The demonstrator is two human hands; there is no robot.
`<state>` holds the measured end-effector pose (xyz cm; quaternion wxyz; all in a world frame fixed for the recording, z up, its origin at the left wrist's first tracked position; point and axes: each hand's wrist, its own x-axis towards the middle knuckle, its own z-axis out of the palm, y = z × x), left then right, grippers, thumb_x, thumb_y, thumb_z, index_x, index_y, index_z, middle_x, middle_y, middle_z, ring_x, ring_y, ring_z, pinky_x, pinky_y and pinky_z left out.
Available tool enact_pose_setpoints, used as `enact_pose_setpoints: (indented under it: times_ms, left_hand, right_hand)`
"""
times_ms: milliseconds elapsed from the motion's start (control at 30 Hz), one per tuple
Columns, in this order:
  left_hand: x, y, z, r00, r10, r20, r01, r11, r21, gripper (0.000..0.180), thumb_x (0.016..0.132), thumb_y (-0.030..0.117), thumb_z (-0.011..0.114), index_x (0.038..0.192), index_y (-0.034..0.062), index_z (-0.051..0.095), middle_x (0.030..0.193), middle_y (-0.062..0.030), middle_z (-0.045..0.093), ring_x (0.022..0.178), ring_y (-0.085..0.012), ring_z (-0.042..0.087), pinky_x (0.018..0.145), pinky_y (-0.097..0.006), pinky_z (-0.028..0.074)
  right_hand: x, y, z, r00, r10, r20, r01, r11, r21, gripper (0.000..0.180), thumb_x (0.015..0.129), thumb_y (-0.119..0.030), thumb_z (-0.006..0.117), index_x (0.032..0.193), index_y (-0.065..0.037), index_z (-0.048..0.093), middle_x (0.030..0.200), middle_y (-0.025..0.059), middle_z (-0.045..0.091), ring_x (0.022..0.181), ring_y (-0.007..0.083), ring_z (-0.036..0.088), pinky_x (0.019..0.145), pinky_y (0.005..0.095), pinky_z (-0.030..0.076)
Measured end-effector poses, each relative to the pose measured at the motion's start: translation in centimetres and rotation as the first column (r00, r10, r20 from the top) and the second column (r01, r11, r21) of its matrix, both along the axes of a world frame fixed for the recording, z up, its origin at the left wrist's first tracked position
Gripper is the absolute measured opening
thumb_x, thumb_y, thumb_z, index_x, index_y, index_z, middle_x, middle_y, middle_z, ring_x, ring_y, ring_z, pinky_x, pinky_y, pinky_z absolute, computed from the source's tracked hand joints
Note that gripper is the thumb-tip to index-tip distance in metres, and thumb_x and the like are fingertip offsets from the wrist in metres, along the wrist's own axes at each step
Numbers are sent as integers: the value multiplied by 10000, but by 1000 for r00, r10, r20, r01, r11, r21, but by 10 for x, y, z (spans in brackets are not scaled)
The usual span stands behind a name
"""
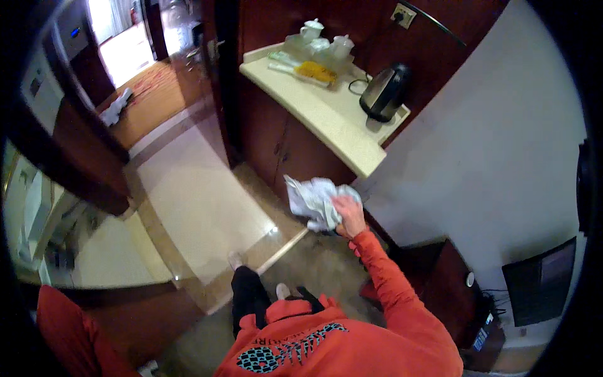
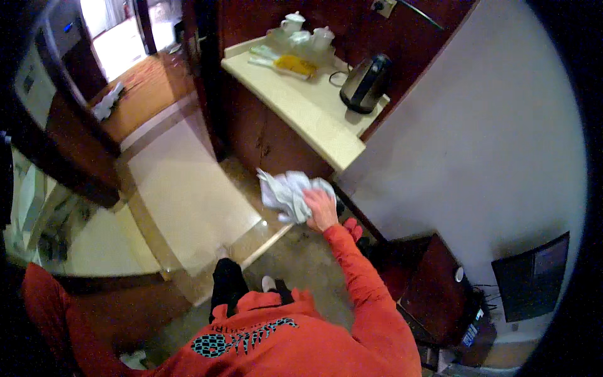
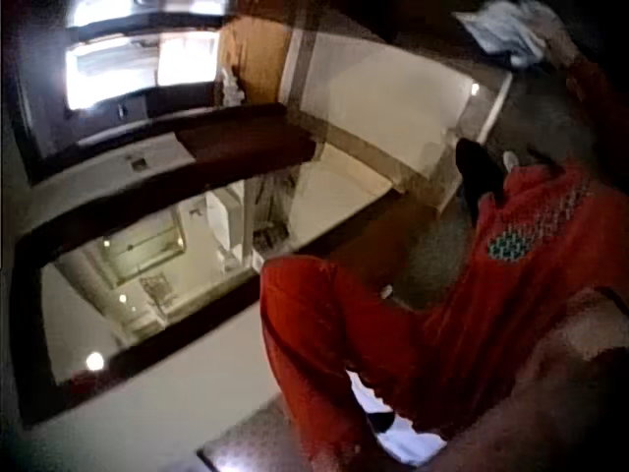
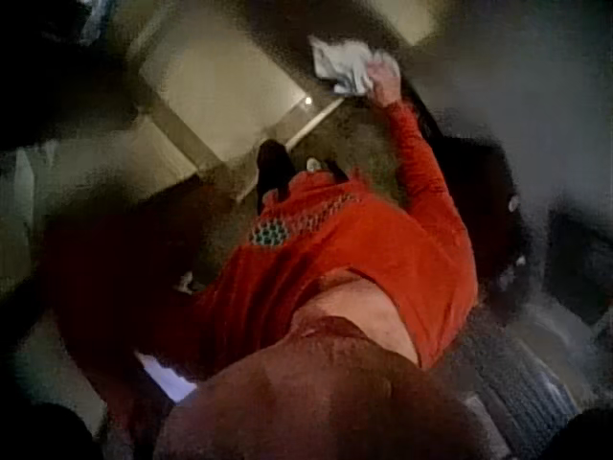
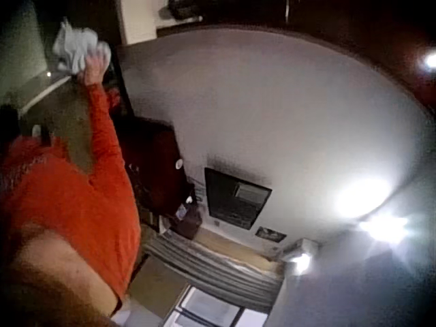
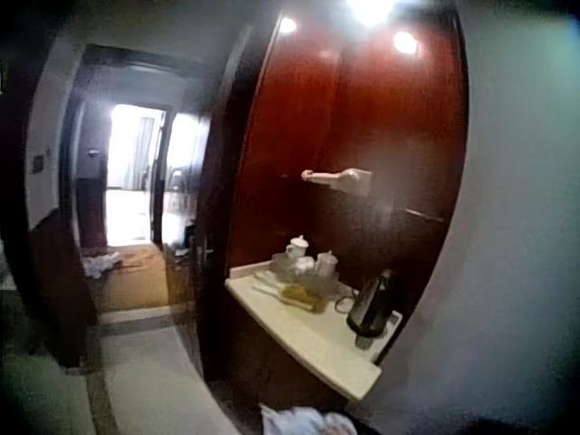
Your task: The person rinses a cloth in the bathroom sink, wipes the surface of a bed and a nightstand, and then picks up a duster and bundles of trash from the floor.
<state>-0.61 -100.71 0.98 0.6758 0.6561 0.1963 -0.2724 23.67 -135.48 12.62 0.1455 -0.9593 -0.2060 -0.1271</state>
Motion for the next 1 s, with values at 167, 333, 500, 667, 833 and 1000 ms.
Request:
enact_pose_setpoints:
  times_ms: [167,333,500,667,833,1000]
  left_hand:
    - [227,24,122,769,-168,617,104,985,138,170,824,91,487,938,25,595,831,-89,575,673,-190,534,590,-314,443]
    - [402,94,356,-309,-100,946,-117,991,67,176,822,80,487,947,23,597,837,-88,575,669,-188,531,599,-310,443]
    - [581,75,404,-495,92,864,-281,924,-260,182,820,68,487,956,20,599,843,-86,575,666,-185,528,608,-307,444]
    - [752,-4,235,19,-319,948,-54,946,319,303,711,33,583,1013,4,576,936,-134,580,866,-300,560,768,-345,445]
    - [814,-61,165,-23,-804,594,-185,588,788,379,691,76,573,1063,14,532,1022,-130,550,913,-322,519,760,-420,420]
    - [836,-72,198,46,-888,458,-175,445,878,245,665,66,553,908,34,563,926,-139,545,895,-319,528,721,-458,424]
  right_hand:
    - [167,29,111,948,-146,283,189,973,-134,663,457,-118,735,1092,-165,550,1302,63,436,1162,340,402,819,498,376]
    - [247,40,52,846,-533,-12,517,826,-223,759,642,-656,617,1202,-158,499,1388,86,330,1241,407,300,870,615,337]
    - [250,15,31,759,-649,-53,635,756,-161,676,680,-617,595,1163,-147,550,1353,74,395,1228,393,326,837,612,371]
    - [282,36,45,774,-626,-97,603,775,-192,640,648,-572,629,1146,-176,566,1318,49,443,1212,377,354,834,590,376]
    - [278,27,51,688,-719,-100,703,694,-152,625,590,-541,664,1091,-172,600,1286,37,478,1207,365,373,879,565,368]
    - [297,22,72,714,-696,-75,682,716,-151,603,544,-501,697,1037,-163,613,1216,22,527,1149,379,410,818,554,386]
